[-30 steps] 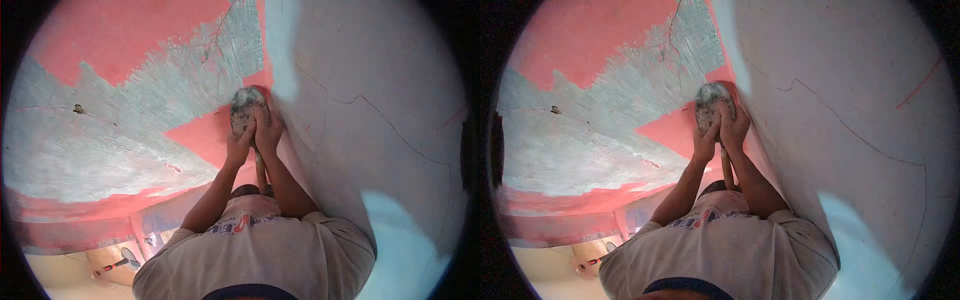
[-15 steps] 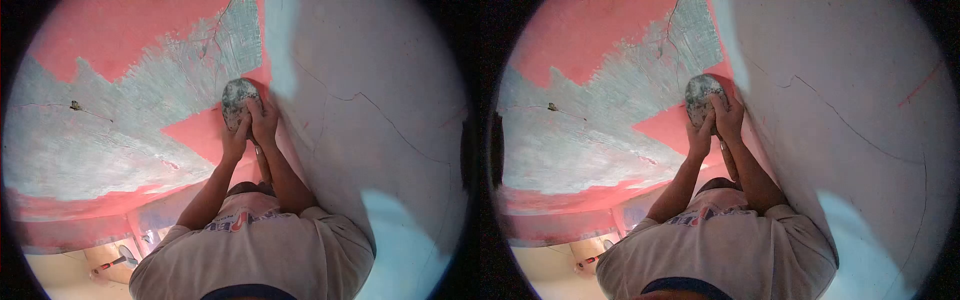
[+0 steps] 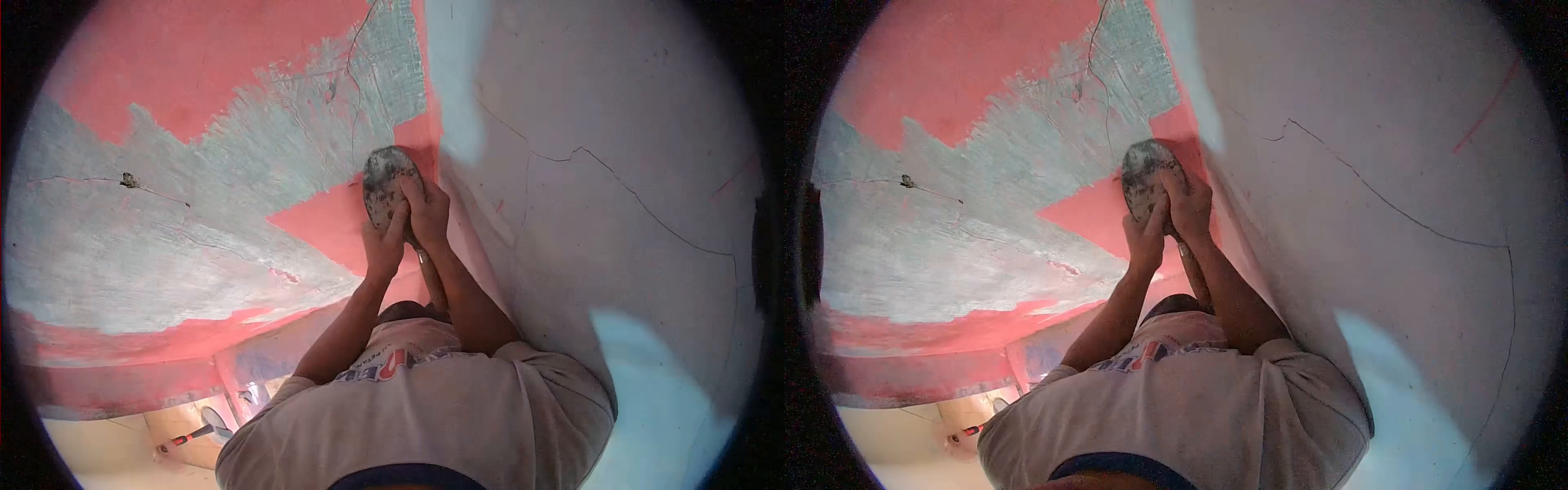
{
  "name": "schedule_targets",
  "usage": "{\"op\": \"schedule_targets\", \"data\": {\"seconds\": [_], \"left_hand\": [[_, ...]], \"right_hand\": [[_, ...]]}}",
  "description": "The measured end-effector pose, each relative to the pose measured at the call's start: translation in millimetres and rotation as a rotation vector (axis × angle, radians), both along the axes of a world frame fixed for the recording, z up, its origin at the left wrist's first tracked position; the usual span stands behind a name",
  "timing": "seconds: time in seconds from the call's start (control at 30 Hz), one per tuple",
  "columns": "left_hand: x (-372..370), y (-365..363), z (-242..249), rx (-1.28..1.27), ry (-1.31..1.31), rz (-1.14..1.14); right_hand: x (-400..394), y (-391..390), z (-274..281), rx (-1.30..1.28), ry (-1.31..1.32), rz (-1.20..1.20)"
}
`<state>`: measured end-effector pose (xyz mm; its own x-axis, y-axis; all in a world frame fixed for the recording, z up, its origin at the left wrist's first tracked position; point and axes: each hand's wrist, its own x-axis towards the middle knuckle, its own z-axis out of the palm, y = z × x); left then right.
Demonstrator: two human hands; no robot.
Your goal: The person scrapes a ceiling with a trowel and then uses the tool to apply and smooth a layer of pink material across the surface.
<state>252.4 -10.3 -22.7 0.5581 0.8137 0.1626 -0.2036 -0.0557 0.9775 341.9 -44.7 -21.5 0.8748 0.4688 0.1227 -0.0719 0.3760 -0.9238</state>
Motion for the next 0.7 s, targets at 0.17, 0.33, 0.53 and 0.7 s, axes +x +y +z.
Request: {"op": "schedule_targets", "data": {"seconds": [0.17, 0.33, 0.53, 0.7], "left_hand": [[-1.3, 1.3, 7.8, 0.001, 0.065, -0.041], [-5.9, -0.9, 24.7, 0.061, 0.072, -0.030], [-2.3, 9.2, -10.0, 0.079, 0.050, -0.038], [-1.9, 16.8, -24.5, 0.116, 0.045, -0.019]], "right_hand": [[8.6, 3.6, -8.5, -0.008, 0.022, 0.050], [6.6, 1.6, 3.3, -0.032, -0.019, 0.057], [4.4, 8.0, -16.6, 0.039, 0.020, 0.024], [6.5, 12.3, -32.6, 0.023, -0.047, -0.005]]}}
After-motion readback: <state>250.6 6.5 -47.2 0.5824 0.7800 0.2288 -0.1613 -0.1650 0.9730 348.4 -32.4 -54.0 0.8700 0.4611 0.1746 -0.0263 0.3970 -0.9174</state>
